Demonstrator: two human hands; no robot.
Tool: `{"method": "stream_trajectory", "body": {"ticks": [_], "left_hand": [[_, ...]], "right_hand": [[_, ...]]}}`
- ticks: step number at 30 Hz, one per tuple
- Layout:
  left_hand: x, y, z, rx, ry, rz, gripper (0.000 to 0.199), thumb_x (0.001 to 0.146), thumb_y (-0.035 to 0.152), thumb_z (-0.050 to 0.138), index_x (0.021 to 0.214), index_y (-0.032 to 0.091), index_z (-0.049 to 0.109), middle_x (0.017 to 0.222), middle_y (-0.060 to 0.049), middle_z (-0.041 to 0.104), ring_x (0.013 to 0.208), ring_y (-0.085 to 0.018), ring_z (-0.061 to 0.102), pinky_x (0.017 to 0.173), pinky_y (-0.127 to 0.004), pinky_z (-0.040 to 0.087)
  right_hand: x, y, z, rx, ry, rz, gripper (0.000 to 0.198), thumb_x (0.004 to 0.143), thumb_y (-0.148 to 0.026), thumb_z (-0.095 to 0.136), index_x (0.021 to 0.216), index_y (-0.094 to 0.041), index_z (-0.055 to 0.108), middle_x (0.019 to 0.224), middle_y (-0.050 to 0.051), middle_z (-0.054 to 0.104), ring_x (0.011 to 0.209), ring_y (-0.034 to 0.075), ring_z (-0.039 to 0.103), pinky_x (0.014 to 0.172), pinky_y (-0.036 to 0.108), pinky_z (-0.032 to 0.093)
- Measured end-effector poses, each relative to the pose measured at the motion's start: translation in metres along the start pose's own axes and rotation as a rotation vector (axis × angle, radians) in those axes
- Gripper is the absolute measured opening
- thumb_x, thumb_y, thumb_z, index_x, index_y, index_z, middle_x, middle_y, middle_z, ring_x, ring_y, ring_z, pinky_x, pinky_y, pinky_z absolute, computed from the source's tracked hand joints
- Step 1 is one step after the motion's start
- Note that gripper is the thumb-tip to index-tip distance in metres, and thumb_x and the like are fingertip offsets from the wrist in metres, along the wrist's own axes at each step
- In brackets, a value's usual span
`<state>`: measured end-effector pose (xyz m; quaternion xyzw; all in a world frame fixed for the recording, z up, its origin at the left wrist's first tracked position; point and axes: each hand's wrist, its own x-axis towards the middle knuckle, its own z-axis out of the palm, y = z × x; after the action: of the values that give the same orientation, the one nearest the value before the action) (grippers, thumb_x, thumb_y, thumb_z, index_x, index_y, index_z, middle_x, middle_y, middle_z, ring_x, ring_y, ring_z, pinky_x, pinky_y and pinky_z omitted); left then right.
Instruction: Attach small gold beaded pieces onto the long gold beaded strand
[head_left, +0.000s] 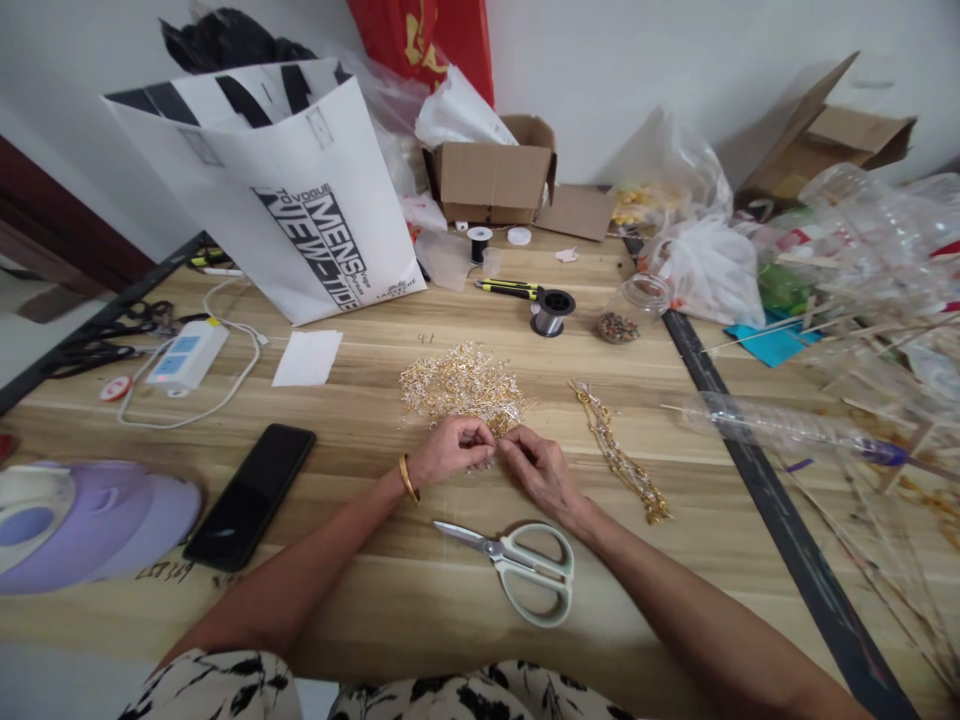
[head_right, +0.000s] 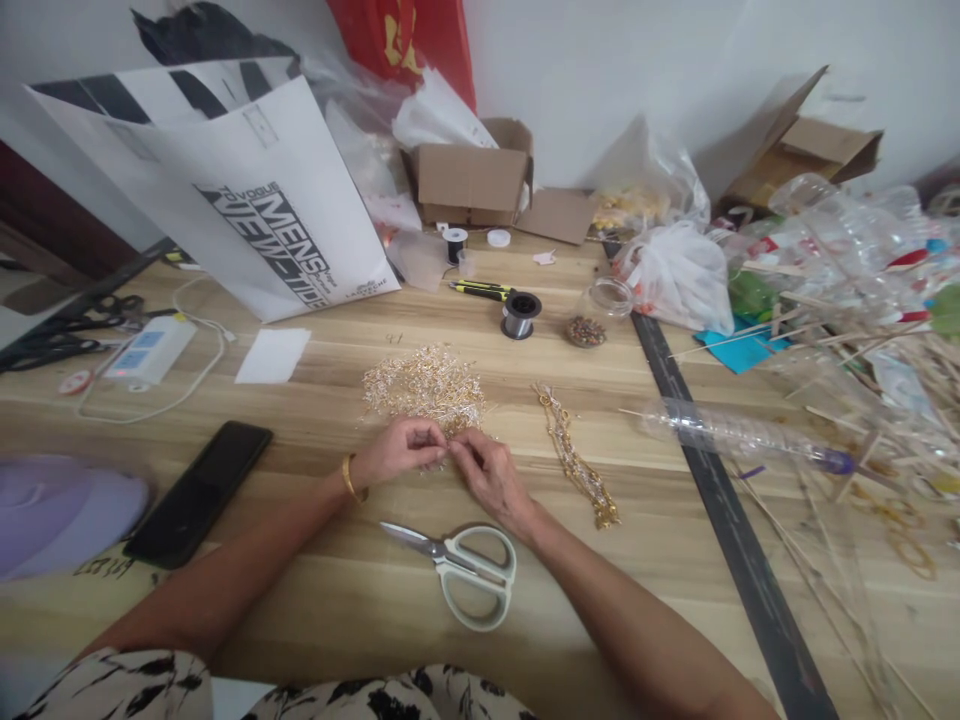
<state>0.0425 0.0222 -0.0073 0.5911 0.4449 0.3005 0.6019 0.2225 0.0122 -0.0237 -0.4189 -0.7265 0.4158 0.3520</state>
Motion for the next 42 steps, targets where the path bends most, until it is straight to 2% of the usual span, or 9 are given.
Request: {"method": "stream_trajectory", "body": {"ticks": [6, 10, 14, 19, 26, 33, 42], "left_hand": [[-0.002, 0.003, -0.001, -0.082, -0.055, -0.086, 0.026, 0.070, 0.032, 0.069, 0.077, 0.010, 0.057, 0.065, -0.001, 0.063, 0.052, -0.008, 0.058, 0.049, -0.018, 0.046], [-0.002, 0.004, 0.000, -0.102, -0.055, -0.089, 0.028, 0.068, 0.033, 0.071, 0.077, 0.010, 0.057, 0.063, -0.001, 0.063, 0.052, -0.008, 0.059, 0.050, -0.018, 0.046], [-0.002, 0.004, 0.002, -0.061, -0.034, -0.068, 0.028, 0.070, 0.035, 0.069, 0.075, 0.010, 0.058, 0.055, 0.001, 0.059, 0.048, -0.008, 0.056, 0.047, -0.017, 0.044], [-0.003, 0.005, 0.003, -0.043, 0.001, -0.046, 0.029, 0.070, 0.036, 0.068, 0.074, 0.010, 0.057, 0.055, 0.002, 0.058, 0.048, -0.007, 0.055, 0.046, -0.017, 0.043], [-0.005, 0.011, -0.005, -0.094, 0.038, -0.020, 0.027, 0.070, 0.033, 0.070, 0.073, 0.009, 0.059, 0.057, 0.000, 0.061, 0.051, -0.008, 0.056, 0.052, -0.018, 0.045], [-0.003, 0.009, -0.012, -0.149, 0.081, -0.019, 0.023, 0.070, 0.029, 0.071, 0.072, 0.009, 0.060, 0.063, -0.002, 0.065, 0.051, -0.007, 0.056, 0.051, -0.018, 0.044], [-0.003, 0.009, -0.011, -0.156, 0.068, -0.037, 0.026, 0.071, 0.033, 0.070, 0.074, 0.010, 0.059, 0.064, -0.002, 0.065, 0.052, -0.008, 0.057, 0.053, -0.019, 0.046]], "right_hand": [[-0.001, -0.001, 0.000, 0.022, -0.024, -0.009, 0.030, 0.092, -0.036, 0.043, 0.078, -0.015, 0.059, 0.065, 0.000, 0.054, 0.058, 0.011, 0.046, 0.056, 0.022, 0.036], [-0.001, 0.000, 0.000, 0.042, -0.039, -0.022, 0.031, 0.092, -0.038, 0.044, 0.078, -0.015, 0.059, 0.066, 0.001, 0.057, 0.059, 0.011, 0.047, 0.056, 0.022, 0.037], [-0.001, 0.000, 0.000, 0.029, -0.030, -0.030, 0.032, 0.091, -0.038, 0.044, 0.076, -0.015, 0.059, 0.063, 0.000, 0.053, 0.057, 0.011, 0.045, 0.054, 0.022, 0.035], [-0.001, -0.003, -0.001, 0.043, -0.009, -0.020, 0.030, 0.092, -0.037, 0.042, 0.079, -0.015, 0.057, 0.063, -0.002, 0.051, 0.057, 0.010, 0.044, 0.053, 0.021, 0.034], [-0.001, -0.005, 0.001, -0.018, -0.014, -0.009, 0.015, 0.085, -0.029, 0.053, 0.080, -0.015, 0.058, 0.055, -0.006, 0.039, 0.049, 0.009, 0.037, 0.046, 0.020, 0.028], [0.000, 0.000, 0.003, -0.090, 0.037, -0.124, 0.010, 0.083, -0.015, 0.052, 0.077, -0.016, 0.060, 0.068, 0.000, 0.050, 0.059, 0.011, 0.045, 0.053, 0.022, 0.035], [0.000, 0.002, 0.003, -0.090, 0.012, -0.122, 0.010, 0.083, -0.016, 0.054, 0.078, -0.017, 0.062, 0.069, 0.001, 0.051, 0.060, 0.012, 0.047, 0.053, 0.023, 0.036]]}}
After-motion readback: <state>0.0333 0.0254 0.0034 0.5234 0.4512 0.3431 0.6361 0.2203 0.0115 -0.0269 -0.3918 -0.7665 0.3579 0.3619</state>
